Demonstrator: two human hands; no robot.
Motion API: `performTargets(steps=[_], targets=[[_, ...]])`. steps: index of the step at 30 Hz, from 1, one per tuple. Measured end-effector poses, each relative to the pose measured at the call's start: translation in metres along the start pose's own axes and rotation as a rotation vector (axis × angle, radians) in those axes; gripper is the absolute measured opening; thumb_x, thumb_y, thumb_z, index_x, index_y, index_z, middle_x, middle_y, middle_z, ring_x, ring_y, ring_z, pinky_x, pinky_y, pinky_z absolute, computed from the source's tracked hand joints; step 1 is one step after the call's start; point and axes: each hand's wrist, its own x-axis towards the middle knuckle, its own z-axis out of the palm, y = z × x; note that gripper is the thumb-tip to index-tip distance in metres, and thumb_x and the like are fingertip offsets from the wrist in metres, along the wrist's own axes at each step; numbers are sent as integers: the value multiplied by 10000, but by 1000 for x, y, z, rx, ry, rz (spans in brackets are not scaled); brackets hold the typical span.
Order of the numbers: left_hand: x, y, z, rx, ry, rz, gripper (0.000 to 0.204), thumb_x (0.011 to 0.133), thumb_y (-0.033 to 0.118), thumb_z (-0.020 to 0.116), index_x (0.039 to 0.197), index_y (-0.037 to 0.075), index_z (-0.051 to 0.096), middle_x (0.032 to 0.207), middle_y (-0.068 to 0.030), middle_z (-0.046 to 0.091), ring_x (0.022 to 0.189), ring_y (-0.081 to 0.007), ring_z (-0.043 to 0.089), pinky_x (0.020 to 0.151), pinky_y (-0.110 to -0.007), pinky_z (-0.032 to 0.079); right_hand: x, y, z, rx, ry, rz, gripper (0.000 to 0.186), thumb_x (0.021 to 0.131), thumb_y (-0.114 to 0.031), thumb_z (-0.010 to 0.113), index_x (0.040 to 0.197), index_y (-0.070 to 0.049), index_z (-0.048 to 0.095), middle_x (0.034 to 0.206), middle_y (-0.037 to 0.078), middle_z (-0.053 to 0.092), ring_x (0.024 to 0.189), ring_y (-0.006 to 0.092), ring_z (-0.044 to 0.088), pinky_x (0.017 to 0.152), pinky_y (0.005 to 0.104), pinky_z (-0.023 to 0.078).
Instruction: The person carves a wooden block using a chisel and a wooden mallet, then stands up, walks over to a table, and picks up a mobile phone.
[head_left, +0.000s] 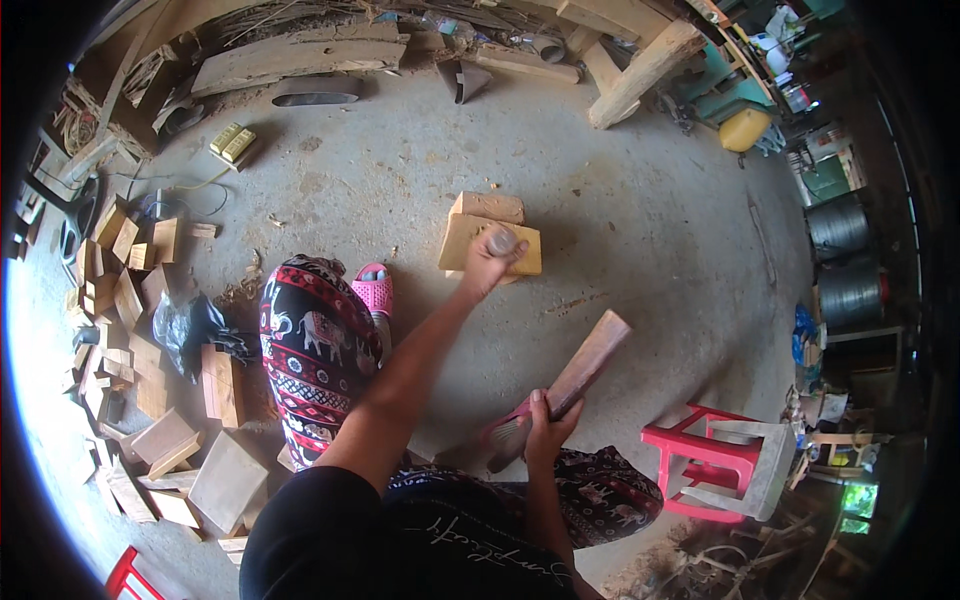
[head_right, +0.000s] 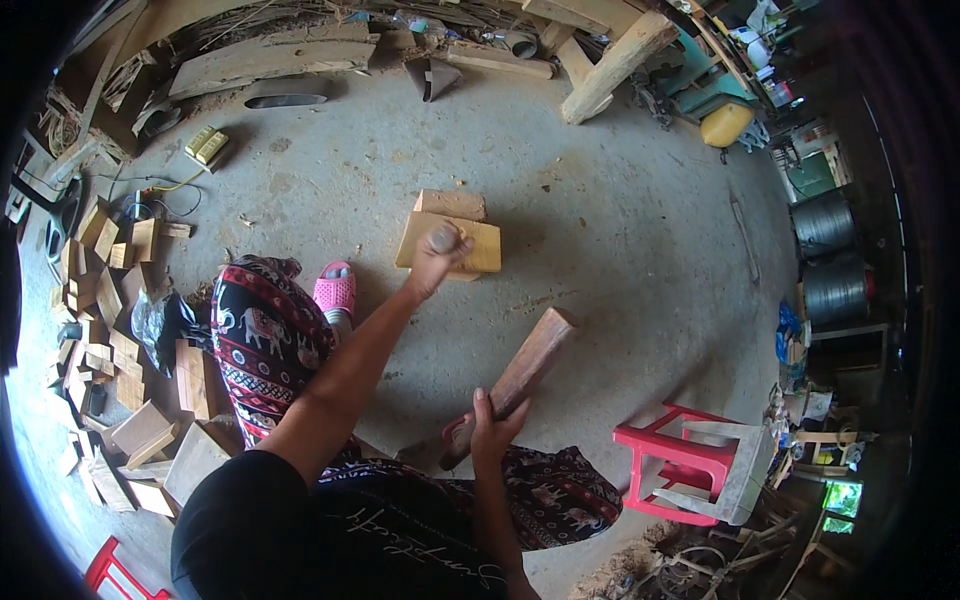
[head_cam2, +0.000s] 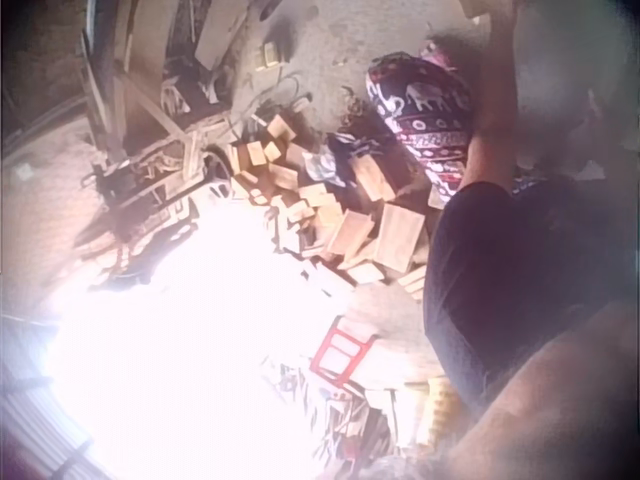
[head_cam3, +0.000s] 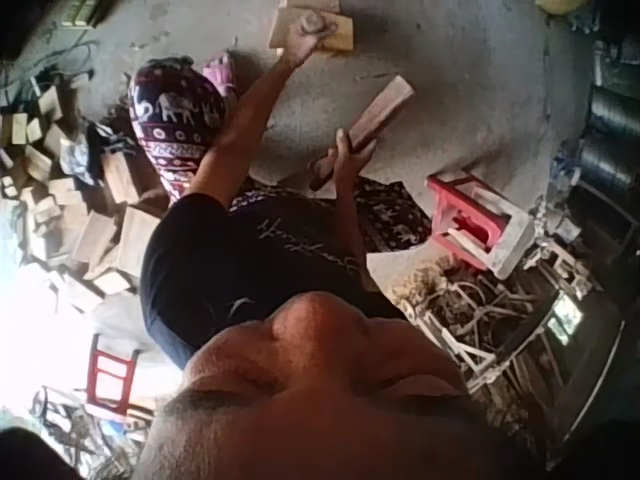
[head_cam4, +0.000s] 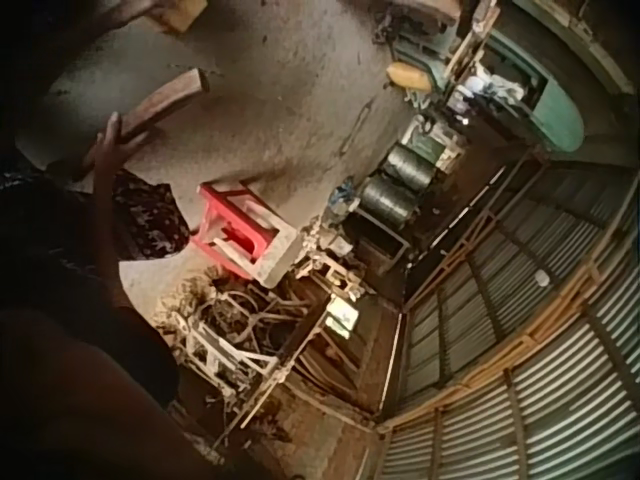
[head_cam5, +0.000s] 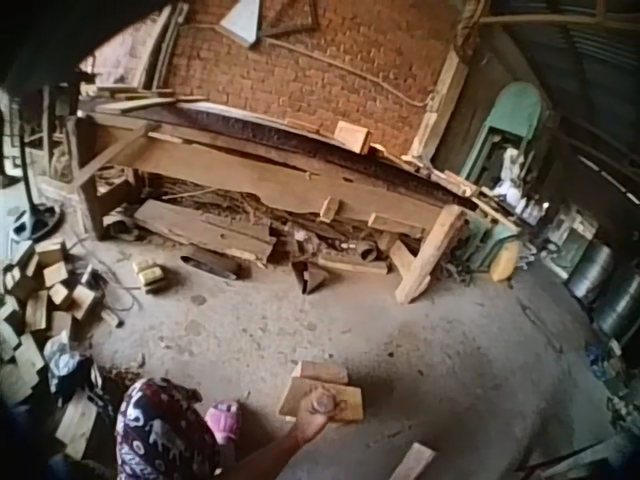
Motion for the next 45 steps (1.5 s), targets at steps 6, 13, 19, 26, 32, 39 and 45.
performTargets(steps=[6,13,19,26,32,39,45], targets=[[-33,-25,11,343,-184,270,247,706,40,740,853,76,544,792,-42,570,784,-188,566,711,-304,431,16,7,-5,-67,-33,-679,667,816,-208,730,1272,28,304,965,129,539,664,215,578,630,386,526],[-43,-32,12,409,-150,307,279,738,117,764,869,81,521,838,-56,529,842,-208,531,747,-318,408,28,48,11,-547,-58,-454,784,828,-163,732,1363,119,232,1051,197,558,813,175,583,773,310,492],[-42,-30,13,335,-190,210,273,664,36,721,870,75,545,842,-85,540,883,-267,528,780,-349,401,25,37,17,55,51,-550,658,855,-114,689,1314,95,267,966,141,550,729,169,607,651,310,519],[-50,-35,6,381,-204,309,321,724,109,796,888,90,521,826,-34,520,846,-208,513,760,-314,393,24,33,8,38,129,-267,667,800,-166,762,1242,91,334,931,158,584,817,203,596,719,324,503],[-60,-41,3,310,-137,343,371,702,66,790,932,72,499,947,-86,513,896,-250,515,795,-350,413,30,64,-2,-513,24,-743,778,861,-151,693,1377,82,159,1077,189,540,863,278,596,812,367,498],[-58,-44,3,439,-114,368,393,658,19,781,902,65,477,992,-109,555,1005,-303,552,1084,-455,335,22,74,-1,-39,26,-468,643,816,-182,748,1250,85,356,982,183,550,896,285,580,818,417,478],[-63,-52,-10,537,-158,431,372,676,48,781,922,64,502,1057,-136,556,1029,-364,542,1100,-490,318,24,79,4,-723,-36,-497,601,788,-243,782,1165,98,461,946,182,579,915,295,575,850,424,455]])
